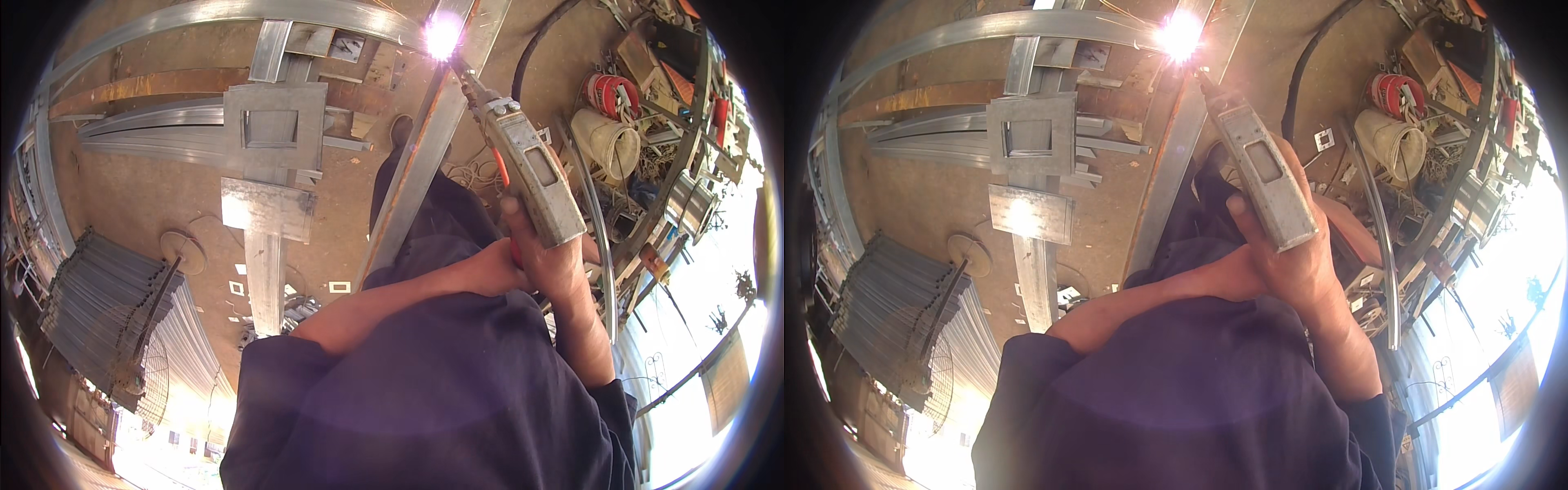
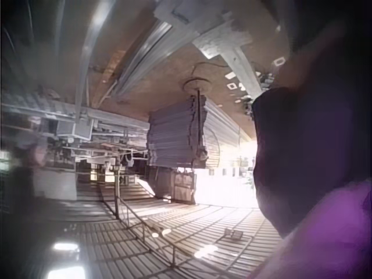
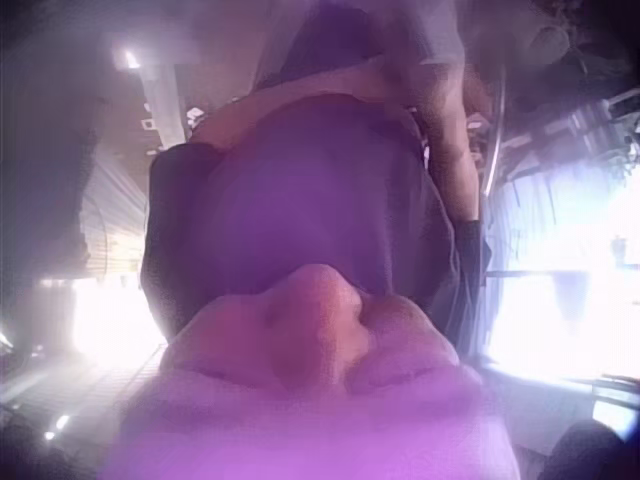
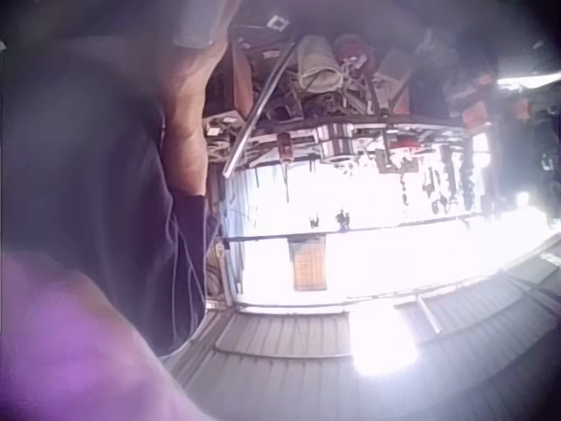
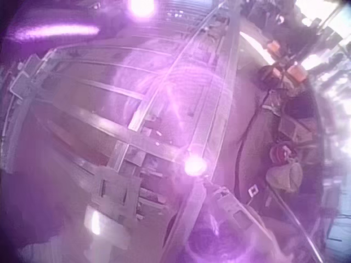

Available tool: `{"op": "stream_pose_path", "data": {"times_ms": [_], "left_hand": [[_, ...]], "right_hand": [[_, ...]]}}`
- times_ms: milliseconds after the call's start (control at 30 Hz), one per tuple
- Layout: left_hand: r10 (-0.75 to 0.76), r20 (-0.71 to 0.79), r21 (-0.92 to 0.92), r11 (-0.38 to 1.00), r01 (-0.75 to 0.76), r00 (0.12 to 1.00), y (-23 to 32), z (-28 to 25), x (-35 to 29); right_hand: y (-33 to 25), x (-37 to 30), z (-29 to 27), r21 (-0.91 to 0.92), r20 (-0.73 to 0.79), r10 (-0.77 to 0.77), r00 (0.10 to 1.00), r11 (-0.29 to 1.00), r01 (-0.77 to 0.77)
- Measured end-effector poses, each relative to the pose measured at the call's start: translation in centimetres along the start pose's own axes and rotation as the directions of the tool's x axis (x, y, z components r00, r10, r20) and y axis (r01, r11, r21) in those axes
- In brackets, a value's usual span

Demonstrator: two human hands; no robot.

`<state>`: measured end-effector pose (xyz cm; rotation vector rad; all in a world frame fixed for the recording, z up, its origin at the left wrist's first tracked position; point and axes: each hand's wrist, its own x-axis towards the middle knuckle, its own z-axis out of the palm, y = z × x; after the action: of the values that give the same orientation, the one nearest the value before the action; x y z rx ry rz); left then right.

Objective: The person positions metal bars onto a large metal frame structure and uses a welding gun to join the pieces. The person repeatedly aligns the bars and welds them at multiple points along the frame.

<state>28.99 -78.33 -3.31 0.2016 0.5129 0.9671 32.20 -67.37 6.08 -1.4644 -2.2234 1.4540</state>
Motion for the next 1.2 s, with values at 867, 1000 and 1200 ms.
{"op": "stream_pose_path", "data": {"times_ms": [867,1000,1200], "left_hand": [[0.002,-0.016,-0.014,1.000,-0.002,1.000,0.7,0.4,0.1],[0.018,-0.014,-0.035,0.999,-0.019,1.000,-0.7,0.1,0.2],[0.044,-0.001,-0.081,0.996,-0.044,0.999,-1.4,0.2,0.4]], "right_hand": [[-0.4,0.0,0.0,-0.006,-0.002,-0.020,1.000,1.000,0.020],[-1.0,-0.2,-0.1,0.019,0.010,0.067,0.998,0.998,-0.068],[-0.7,-0.4,-0.1,0.024,0.007,0.043,0.999,0.999,-0.043]]}}
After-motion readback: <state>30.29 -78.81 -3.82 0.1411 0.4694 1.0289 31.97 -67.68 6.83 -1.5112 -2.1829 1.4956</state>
